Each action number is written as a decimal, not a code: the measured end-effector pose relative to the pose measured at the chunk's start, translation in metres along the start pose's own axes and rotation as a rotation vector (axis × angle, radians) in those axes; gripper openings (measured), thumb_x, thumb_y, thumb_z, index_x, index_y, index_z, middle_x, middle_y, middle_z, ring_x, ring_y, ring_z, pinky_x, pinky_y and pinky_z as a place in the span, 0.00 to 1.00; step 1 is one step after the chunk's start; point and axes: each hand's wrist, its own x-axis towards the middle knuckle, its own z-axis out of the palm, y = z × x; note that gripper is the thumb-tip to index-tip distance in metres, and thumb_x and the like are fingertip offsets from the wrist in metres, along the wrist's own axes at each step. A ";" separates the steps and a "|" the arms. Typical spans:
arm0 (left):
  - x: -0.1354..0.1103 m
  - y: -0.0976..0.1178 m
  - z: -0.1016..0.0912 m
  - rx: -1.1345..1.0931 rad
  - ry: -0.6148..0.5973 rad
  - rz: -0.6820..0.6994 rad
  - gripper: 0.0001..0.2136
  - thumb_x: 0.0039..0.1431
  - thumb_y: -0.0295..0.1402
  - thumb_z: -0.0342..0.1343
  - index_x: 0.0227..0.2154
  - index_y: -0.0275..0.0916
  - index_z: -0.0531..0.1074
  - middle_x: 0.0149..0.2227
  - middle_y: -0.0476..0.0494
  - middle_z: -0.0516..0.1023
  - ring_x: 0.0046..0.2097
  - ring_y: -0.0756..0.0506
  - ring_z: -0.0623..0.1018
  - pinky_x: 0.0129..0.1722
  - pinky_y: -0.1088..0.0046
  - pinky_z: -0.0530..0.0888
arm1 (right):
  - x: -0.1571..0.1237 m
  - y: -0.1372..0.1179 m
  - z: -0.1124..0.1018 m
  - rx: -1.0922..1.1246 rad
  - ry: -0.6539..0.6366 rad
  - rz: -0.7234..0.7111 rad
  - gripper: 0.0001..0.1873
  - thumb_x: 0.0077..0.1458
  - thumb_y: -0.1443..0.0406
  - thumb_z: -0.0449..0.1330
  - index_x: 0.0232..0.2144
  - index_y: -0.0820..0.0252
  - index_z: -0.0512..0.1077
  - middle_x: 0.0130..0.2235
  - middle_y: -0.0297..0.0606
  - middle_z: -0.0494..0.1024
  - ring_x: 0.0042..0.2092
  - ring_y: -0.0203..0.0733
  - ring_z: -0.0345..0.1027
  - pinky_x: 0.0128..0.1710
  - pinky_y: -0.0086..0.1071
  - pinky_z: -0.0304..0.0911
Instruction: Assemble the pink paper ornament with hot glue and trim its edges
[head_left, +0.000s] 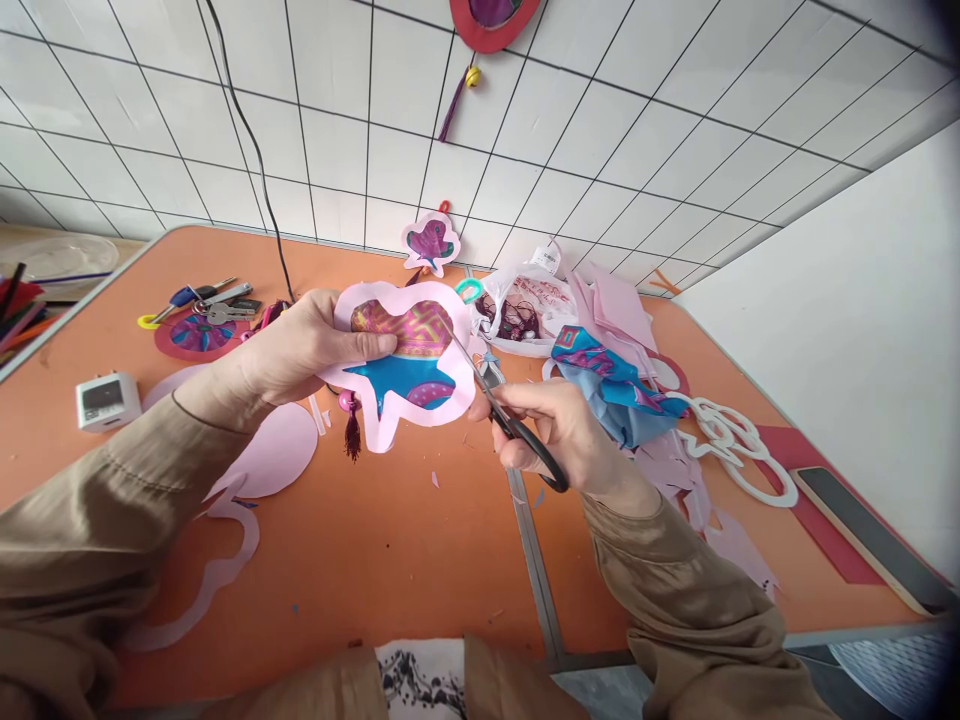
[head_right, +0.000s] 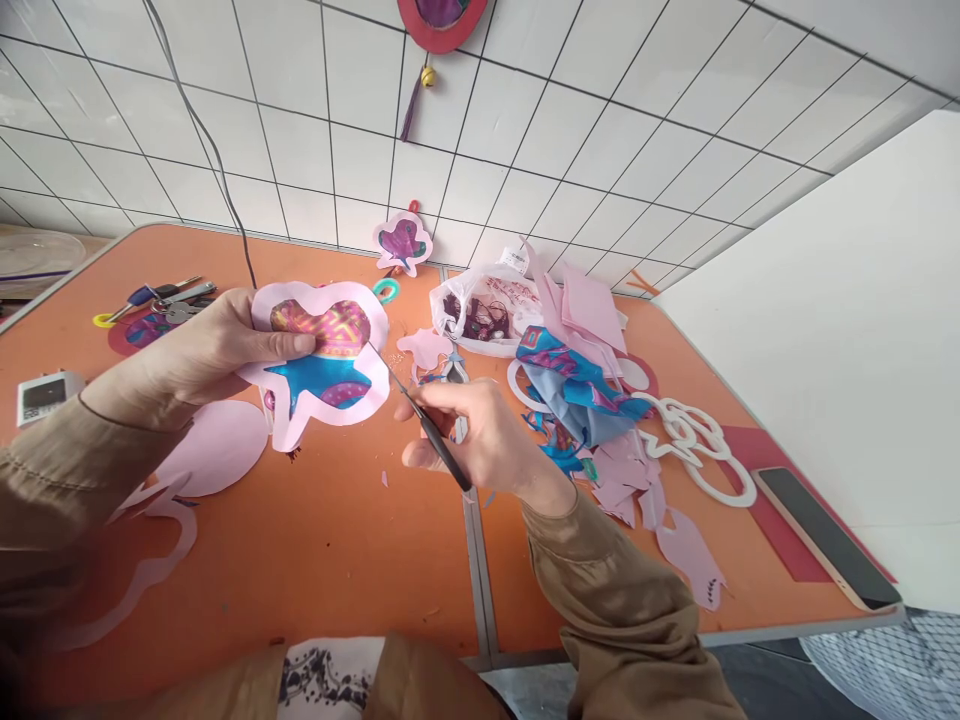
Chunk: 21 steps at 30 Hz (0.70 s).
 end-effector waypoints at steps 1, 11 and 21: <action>0.000 0.000 0.000 -0.010 -0.006 -0.002 0.22 0.33 0.40 0.81 0.24 0.30 0.77 0.19 0.46 0.78 0.17 0.47 0.76 0.12 0.75 0.73 | 0.000 0.000 0.000 0.006 -0.002 -0.010 0.34 0.50 0.37 0.66 0.37 0.64 0.78 0.20 0.30 0.69 0.23 0.33 0.59 0.23 0.30 0.57; 0.005 -0.010 -0.004 -0.072 -0.013 -0.025 0.18 0.34 0.36 0.81 0.24 0.33 0.80 0.22 0.43 0.80 0.23 0.47 0.80 0.23 0.74 0.80 | 0.000 0.000 0.001 0.002 0.011 -0.035 0.33 0.51 0.39 0.67 0.38 0.64 0.78 0.21 0.32 0.69 0.23 0.35 0.64 0.22 0.30 0.57; 0.004 -0.007 -0.002 -0.124 -0.121 -0.078 0.14 0.38 0.37 0.80 0.23 0.37 0.82 0.19 0.46 0.78 0.16 0.48 0.75 0.11 0.77 0.71 | 0.000 0.000 -0.003 0.016 -0.016 -0.080 0.31 0.52 0.40 0.67 0.37 0.64 0.78 0.21 0.30 0.69 0.23 0.33 0.60 0.22 0.29 0.56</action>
